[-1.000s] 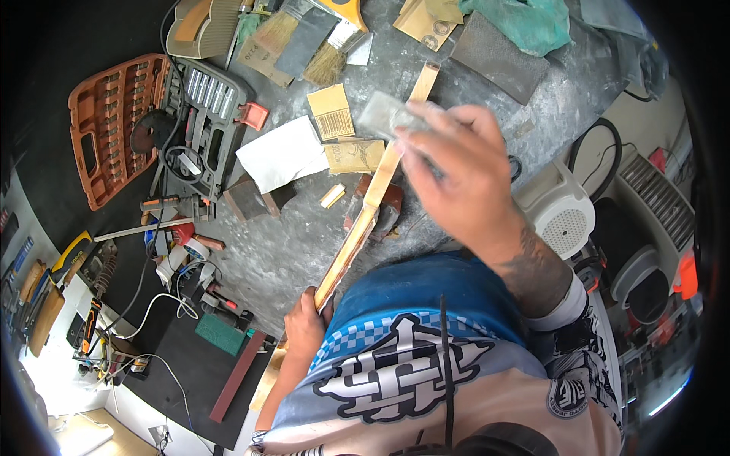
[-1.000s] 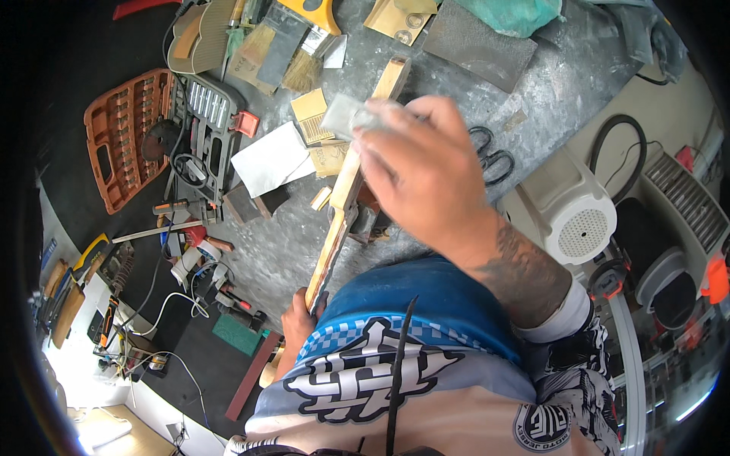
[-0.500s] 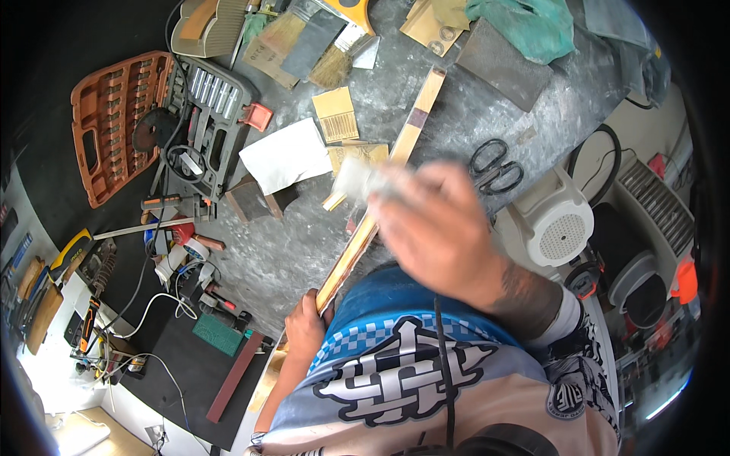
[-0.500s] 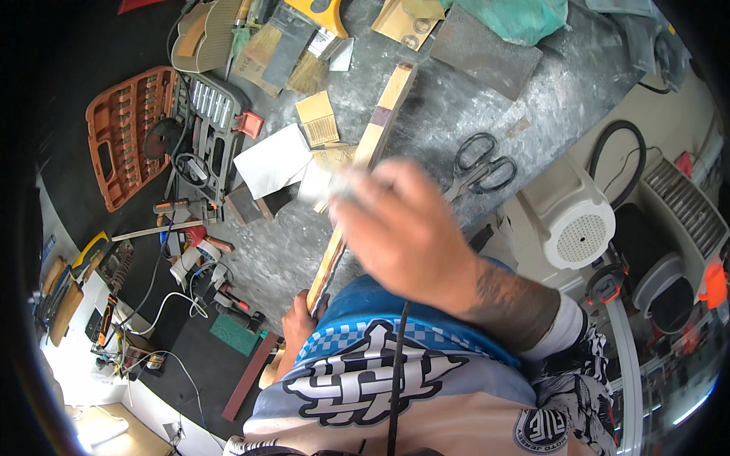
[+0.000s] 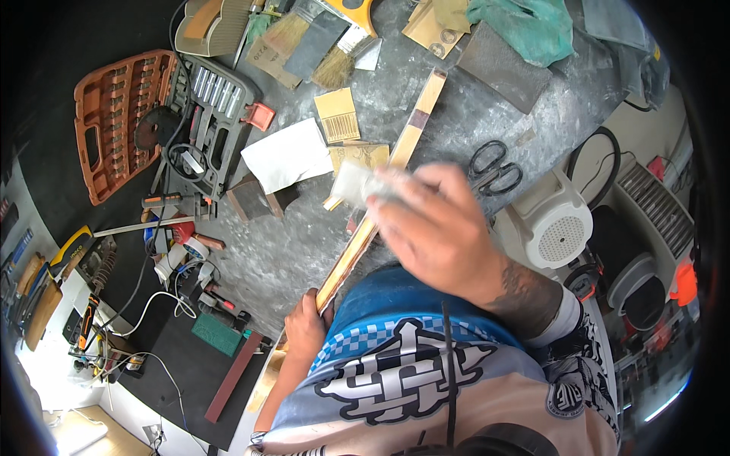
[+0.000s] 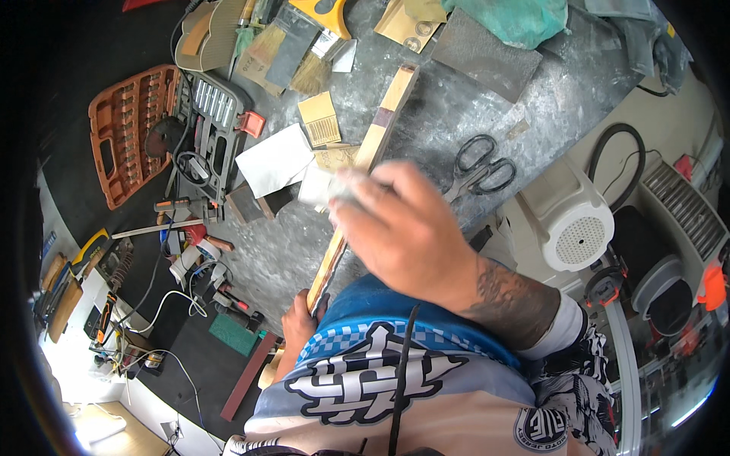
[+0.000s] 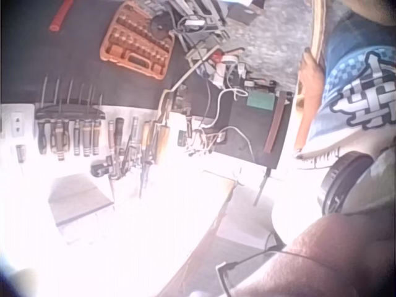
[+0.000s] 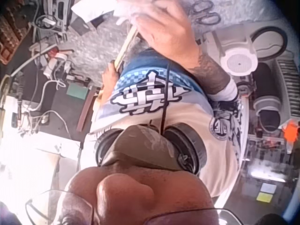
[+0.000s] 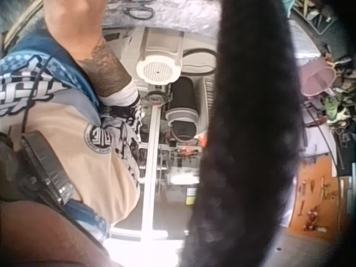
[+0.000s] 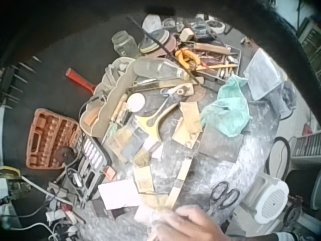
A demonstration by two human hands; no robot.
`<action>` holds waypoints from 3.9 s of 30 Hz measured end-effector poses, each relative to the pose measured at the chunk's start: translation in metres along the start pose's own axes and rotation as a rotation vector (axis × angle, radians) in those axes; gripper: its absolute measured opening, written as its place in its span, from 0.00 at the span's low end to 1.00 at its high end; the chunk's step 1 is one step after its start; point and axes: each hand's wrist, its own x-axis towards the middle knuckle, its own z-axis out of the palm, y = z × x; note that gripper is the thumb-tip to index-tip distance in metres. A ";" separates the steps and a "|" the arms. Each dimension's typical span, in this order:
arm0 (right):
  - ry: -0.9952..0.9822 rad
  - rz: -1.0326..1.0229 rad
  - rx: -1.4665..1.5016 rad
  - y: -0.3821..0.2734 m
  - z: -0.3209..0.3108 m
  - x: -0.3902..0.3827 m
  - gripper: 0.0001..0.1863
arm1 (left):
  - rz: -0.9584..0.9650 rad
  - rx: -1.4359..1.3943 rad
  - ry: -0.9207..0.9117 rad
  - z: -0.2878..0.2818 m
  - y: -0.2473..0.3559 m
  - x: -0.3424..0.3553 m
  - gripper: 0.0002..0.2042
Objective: The person sands the headstock and neck of a wooden guitar body using a sanding block. They rotate the guitar to access different sides and continue sanding the neck and body edges.
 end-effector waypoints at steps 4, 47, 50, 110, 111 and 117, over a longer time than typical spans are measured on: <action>-0.021 0.014 -0.083 0.017 -0.008 0.009 0.10 | -0.014 -0.002 -0.004 -0.001 0.003 -0.002 0.20; 0.006 -0.036 -0.095 0.024 -0.005 0.002 0.09 | -0.012 -0.022 0.013 0.000 0.002 -0.002 0.21; -0.010 -0.043 -0.048 0.015 -0.006 0.003 0.08 | -0.014 -0.026 0.012 -0.002 0.003 0.001 0.21; 0.002 -0.007 -0.013 0.024 -0.002 0.007 0.12 | -0.028 -0.023 -0.001 -0.002 0.006 0.002 0.21; 0.026 -0.002 -0.061 0.030 -0.003 0.010 0.12 | -0.036 -0.024 -0.003 -0.003 0.007 0.003 0.21; -0.058 -0.040 -0.023 0.020 -0.005 0.007 0.11 | -0.052 -0.028 -0.020 -0.002 0.006 0.000 0.22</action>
